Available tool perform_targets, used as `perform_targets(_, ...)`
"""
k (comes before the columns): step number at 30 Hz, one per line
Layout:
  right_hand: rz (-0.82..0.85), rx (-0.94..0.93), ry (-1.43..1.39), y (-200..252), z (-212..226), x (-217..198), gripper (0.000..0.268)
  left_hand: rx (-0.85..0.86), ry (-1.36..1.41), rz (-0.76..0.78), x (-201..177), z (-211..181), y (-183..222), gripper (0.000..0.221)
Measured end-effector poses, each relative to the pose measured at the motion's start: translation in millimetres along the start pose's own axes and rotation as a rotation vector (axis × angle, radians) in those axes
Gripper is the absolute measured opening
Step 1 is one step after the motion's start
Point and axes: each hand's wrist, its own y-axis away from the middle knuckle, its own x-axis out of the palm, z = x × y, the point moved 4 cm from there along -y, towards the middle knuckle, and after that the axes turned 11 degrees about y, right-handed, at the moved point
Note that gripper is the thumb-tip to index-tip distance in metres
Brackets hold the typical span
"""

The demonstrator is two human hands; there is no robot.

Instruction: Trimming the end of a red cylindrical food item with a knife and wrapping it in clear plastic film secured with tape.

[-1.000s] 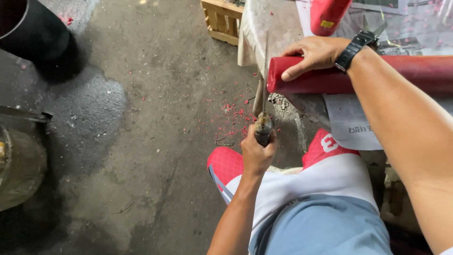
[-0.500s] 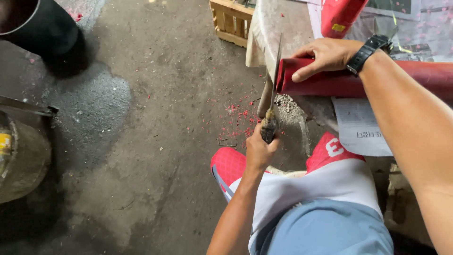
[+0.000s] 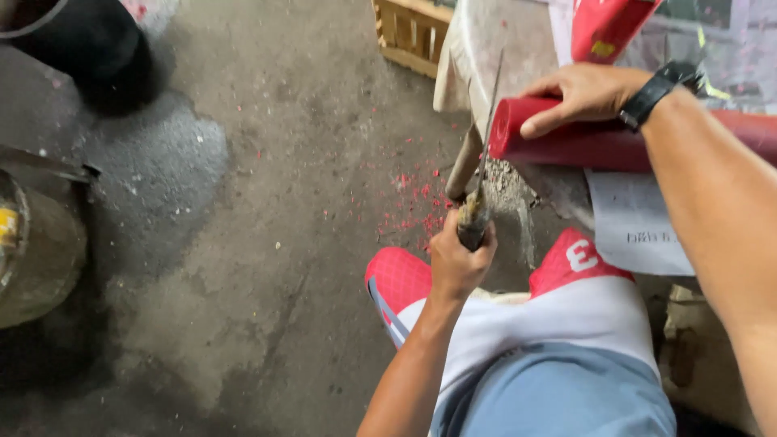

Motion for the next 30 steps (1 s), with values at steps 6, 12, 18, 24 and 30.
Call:
perform_targets(6,0.002,-0.024,0.022,2.4,0.0,2.7,0.047,-0.082,-0.087,0.106,5.1,23.5,-1.9,0.026)
perform_targets(12,0.006,0.030,-0.005,9.3,8.8,0.3,0.046,-0.012,-0.070,0.061,7.0,24.7,0.1,0.024)
perform_targets(18,0.003,-0.020,-0.014,-1.4,-3.7,5.4,0.045,0.029,-0.045,-0.010,-0.2,20.1,7.3,0.026)
perform_targets(24,0.002,0.029,-0.040,8.8,6.9,-1.4,0.050,-0.073,-0.135,0.074,10.2,56.7,-6.6,0.031)
perform_targets(30,-0.033,-0.072,0.009,-4.2,-9.6,2.1,0.051,-0.085,0.007,-0.075,1.9,32.3,5.8,0.022)
